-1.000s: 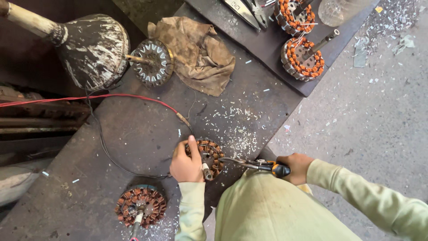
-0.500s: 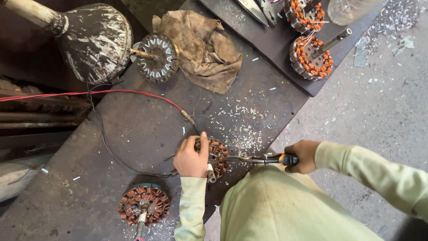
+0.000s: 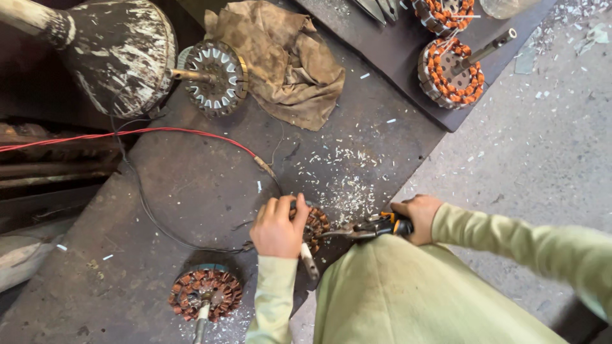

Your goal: The person uses wire cutters to trim excess copper wire ends from a motor stator assembly on a workbench. The person repeatedly rotates the stator and snips protruding wire segments around its circumference.

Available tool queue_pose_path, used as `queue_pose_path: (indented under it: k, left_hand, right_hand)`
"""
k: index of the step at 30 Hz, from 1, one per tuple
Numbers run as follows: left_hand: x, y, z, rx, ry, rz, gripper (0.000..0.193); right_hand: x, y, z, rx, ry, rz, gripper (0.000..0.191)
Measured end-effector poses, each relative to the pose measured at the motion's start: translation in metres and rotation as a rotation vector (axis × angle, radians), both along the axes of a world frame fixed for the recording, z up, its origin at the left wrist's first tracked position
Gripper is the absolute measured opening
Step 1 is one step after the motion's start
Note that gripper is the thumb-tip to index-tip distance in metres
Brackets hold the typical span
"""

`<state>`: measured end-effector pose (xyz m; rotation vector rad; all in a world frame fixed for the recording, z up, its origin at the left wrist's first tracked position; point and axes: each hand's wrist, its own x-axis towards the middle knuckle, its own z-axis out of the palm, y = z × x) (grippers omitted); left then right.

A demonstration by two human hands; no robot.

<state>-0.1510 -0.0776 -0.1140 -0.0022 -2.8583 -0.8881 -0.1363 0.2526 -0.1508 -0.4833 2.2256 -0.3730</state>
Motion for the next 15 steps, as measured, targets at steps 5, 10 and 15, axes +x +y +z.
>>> queue_pose_path:
  k: [5, 10, 15]
  left_hand:
    - [0.002, -0.002, 0.006, -0.041, 0.026, -0.049, 0.021]
    - [0.004, -0.002, 0.005, 0.003, 0.081, -0.011, 0.02]
    - [-0.006, -0.002, -0.002, -0.009, 0.009, 0.028, 0.025]
  right_hand:
    - [0.016, 0.01, -0.028, 0.021, 0.022, -0.003, 0.067]
    - [0.027, 0.008, -0.042, -0.063, 0.21, -0.035, 0.065]
    - [0.009, -0.001, -0.012, -0.035, 0.086, -0.036, 0.062]
